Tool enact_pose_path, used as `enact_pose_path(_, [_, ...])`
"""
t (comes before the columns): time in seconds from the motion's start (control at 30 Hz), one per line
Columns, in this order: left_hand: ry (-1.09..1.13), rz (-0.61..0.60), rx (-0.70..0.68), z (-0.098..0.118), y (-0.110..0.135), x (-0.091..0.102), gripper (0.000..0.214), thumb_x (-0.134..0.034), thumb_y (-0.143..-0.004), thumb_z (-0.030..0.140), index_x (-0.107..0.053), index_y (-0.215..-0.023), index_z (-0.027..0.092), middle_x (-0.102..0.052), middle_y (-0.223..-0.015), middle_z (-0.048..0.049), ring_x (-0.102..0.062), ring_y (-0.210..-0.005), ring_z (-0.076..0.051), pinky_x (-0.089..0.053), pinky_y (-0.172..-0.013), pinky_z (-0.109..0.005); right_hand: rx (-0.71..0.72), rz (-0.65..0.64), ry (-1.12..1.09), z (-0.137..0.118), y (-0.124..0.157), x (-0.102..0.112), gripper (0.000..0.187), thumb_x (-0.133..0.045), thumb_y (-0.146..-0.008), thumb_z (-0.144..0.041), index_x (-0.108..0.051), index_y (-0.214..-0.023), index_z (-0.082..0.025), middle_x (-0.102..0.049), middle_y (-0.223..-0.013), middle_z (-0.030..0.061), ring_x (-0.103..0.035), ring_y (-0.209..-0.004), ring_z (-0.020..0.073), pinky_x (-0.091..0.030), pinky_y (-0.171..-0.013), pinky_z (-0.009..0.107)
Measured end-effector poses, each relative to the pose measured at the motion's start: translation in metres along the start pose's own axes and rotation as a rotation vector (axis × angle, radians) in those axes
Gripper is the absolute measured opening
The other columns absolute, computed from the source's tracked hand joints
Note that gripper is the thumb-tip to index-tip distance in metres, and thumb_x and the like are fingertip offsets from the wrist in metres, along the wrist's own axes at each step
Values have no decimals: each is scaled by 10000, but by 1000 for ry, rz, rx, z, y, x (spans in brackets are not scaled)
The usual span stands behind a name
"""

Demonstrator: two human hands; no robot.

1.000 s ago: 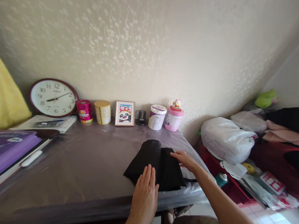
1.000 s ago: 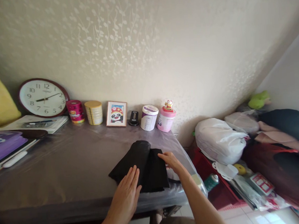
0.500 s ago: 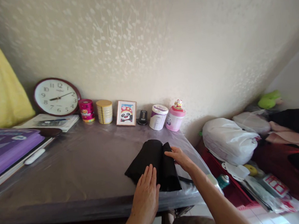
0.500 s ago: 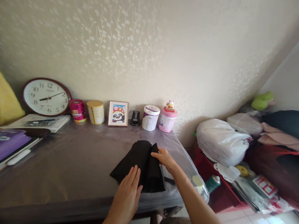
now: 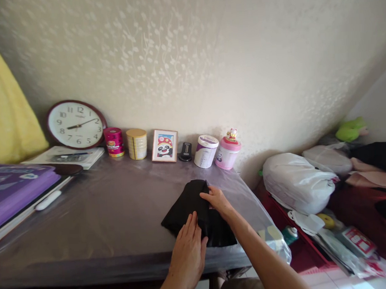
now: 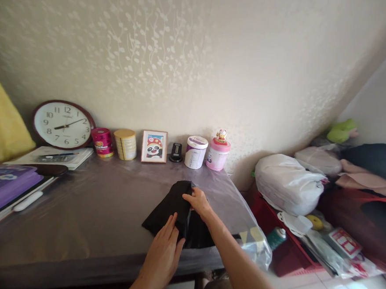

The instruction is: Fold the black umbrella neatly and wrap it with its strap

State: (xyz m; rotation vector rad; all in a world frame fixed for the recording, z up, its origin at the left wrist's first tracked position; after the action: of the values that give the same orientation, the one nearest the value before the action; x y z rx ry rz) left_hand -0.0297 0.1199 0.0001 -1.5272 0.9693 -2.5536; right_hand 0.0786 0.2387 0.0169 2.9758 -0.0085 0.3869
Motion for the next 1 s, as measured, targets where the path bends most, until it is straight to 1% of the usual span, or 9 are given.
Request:
enact_pose_path(0.27, [50, 18, 10, -3, -1, 8, 242, -425, -860, 229, -544, -1048, 136, -576, -1183, -143, -514, -1158, -264, -471, -914, -429, -39, 23, 89, 7, -7, -9, 407, -628, -739, -231, -504, -1121, -163, -632, -699, -18, -607, -593, 108, -483, -498, 195])
enact_pose_path(0.4, [33, 64, 66, -3, -3, 31, 228, -404, -873, 210, -566, -1017, 141, -612, -1053, -123, -583, -999, -250, -497, -841, -415, 5, -75, 151, 1, -5, -19, 388, -576, -790, -268, -491, -1149, -147, -663, -667, 0, -594, -563, 97, -447, -506, 187])
enact_pose_path(0.5, [97, 24, 103, 3, -9, 46, 262, -331, -901, 177, -587, -847, 188, -609, -865, -53, -588, -818, -197, -498, -768, -398, 63, -141, 206, -3, -3, -27, 337, -534, -806, -249, -499, -1121, -134, -688, -714, 18, -570, -559, 84, -418, -503, 182])
enact_pose_path(0.57, [143, 20, 66, 11, -13, 49, 266, -332, -902, 184, -585, -821, 194, -601, -883, -49, -579, -830, -188, -491, -775, -386, 103, -173, 244, -4, -2, -32, 301, -521, -800, -231, -516, -1083, -130, -695, -730, 22, -553, -553, 81, -413, -509, 186])
enact_pose_path(0.67, [144, 40, -23, 18, -14, 38, 237, -385, -879, 186, -589, -999, 191, -572, -1130, -79, -519, -1087, -220, -430, -933, -413, 194, -182, 325, -6, -2, -35, 248, -520, -781, -203, -554, -1017, -139, -698, -719, 11, -543, -552, 86, -430, -549, 204])
enact_pose_path(0.73, [78, 30, -50, 16, -10, 21, 343, -435, -842, 199, -525, -1173, 181, -506, -1276, -102, -423, -1224, -264, -380, -994, -456, 274, -183, 398, -10, 2, -37, 226, -519, -777, -193, -583, -991, -158, -701, -725, 0, -547, -554, 91, -435, -565, 213])
enact_pose_path(0.8, [4, 17, -3, 7, -5, 2, 497, -459, -794, 180, -429, -1290, 155, -423, -1371, -128, -381, -1263, -298, -395, -978, -462, 359, -189, 464, -15, 11, -39, 201, -512, -794, -202, -621, -962, -183, -703, -755, -6, -572, -585, 99, -440, -581, 218])
enact_pose_path(0.87, [-37, 2, 28, 1, 0, -11, 539, -452, -786, 173, -394, -1322, 154, -393, -1398, -133, -366, -1277, -306, -399, -974, -461, 483, -175, 535, -24, 22, -39, 165, -517, -814, -224, -661, -891, -203, -701, -796, -3, -604, -673, 115, -454, -645, 230])
enact_pose_path(1.0, [-80, -2, 50, -2, 3, -20, 552, -425, -787, 130, -379, -1336, 146, -391, -1403, -132, -368, -1278, -298, -399, -977, -450, 811, -133, 689, -37, 34, -36, 176, -515, -844, -220, -685, -802, -199, -692, -894, 27, -600, -878, 147, -417, -869, 293])
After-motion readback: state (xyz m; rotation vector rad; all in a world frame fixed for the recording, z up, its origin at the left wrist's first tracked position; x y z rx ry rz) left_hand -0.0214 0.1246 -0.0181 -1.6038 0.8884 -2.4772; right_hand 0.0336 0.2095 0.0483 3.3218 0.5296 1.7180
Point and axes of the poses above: each hand's wrist, its own y-axis away from the middle knuckle, its own x-axis out of the back of the hand, z = x × y, the point moved 8 cm from there along -y, towards the middle knuckle
